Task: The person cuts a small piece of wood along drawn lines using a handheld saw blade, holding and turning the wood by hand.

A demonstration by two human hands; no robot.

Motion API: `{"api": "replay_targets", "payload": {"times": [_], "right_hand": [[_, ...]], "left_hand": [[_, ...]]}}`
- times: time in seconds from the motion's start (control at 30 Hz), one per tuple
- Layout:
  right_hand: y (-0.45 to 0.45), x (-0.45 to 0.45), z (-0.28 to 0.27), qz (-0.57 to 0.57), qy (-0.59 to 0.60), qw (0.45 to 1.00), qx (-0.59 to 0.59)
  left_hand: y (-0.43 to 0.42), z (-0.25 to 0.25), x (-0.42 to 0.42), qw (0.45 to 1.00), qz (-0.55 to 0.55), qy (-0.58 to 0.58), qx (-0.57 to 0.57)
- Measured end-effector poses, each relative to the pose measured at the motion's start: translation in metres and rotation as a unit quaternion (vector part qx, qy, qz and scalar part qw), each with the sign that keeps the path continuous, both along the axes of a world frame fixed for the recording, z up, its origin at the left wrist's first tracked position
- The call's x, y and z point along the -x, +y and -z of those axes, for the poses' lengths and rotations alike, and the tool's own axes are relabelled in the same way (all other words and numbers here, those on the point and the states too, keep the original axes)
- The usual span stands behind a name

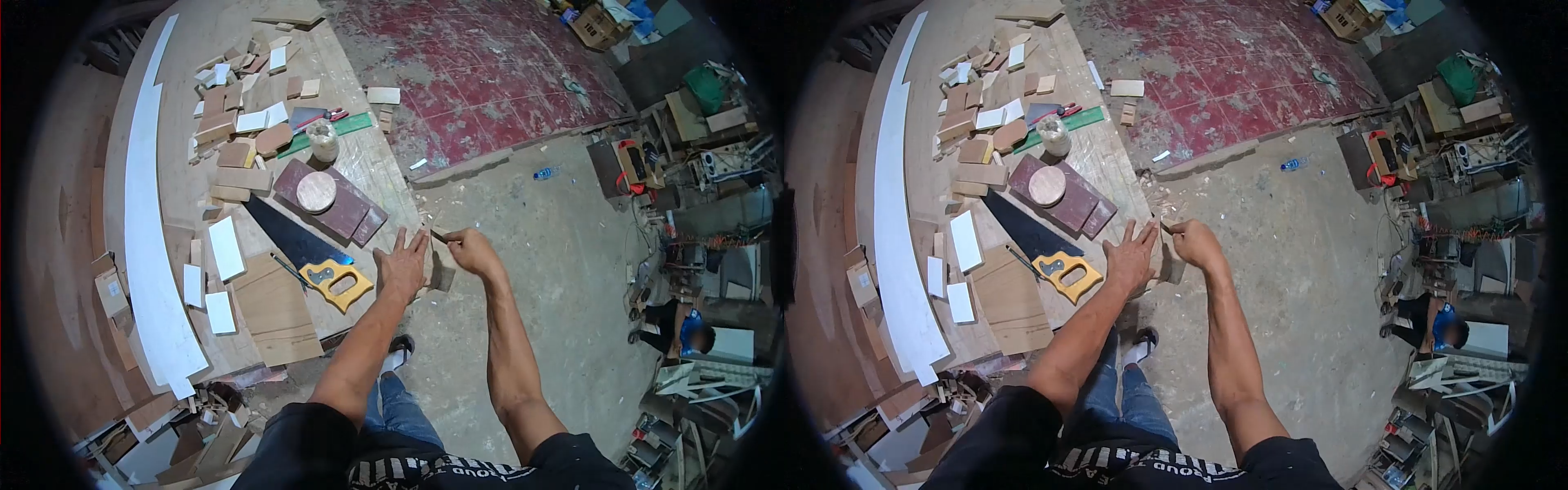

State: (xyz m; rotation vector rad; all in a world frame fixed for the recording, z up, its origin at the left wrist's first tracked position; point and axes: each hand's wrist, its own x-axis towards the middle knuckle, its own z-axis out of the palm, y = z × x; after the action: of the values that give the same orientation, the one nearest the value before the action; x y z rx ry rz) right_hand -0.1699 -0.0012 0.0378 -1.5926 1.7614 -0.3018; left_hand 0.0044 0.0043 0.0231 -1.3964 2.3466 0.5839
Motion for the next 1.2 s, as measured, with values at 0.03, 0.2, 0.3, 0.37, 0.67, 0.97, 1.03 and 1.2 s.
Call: {"api": "replay_targets", "payload": {"times": [0.03,0.2,0.3,0.37,0.67,0.97,1.03,1.2], "right_hand": [[-0.007,0.002,0.011,0.004,-0.006,1.000,-0.013],[-0.027,-0.001,0.030,-0.051,0.020,0.997,-0.063],[-0.015,0.005,0.016,-0.015,0.004,0.999,-0.046],[-0.019,-0.002,0.031,-0.014,0.024,0.999,-0.034],[-0.025,-0.010,-0.014,-0.022,0.006,0.998,-0.057],[0.047,-0.043,-0.031,0.021,0.121,0.987,-0.106],[0.047,-0.053,-0.004,0.079,0.085,0.991,-0.060],[0.076,-0.059,-0.008,0.139,-0.012,0.990,0.033]], "left_hand": [[0.000,0.002,0.000,1.000,0.003,-0.005,0.009],[0.001,-0.001,-0.002,1.000,-0.007,-0.004,-0.016],[0.004,0.001,-0.001,1.000,-0.003,0.003,-0.015],[-0.004,0.002,0.003,1.000,-0.007,0.010,0.003],[0.002,0.010,0.001,1.000,-0.008,0.006,0.010],[0.009,0.009,0.005,0.999,0.016,-0.007,-0.034],[0.003,0.014,0.005,1.000,-0.020,0.021,0.009],[0.016,0.002,-0.007,0.999,-0.019,0.029,0.011]]}}
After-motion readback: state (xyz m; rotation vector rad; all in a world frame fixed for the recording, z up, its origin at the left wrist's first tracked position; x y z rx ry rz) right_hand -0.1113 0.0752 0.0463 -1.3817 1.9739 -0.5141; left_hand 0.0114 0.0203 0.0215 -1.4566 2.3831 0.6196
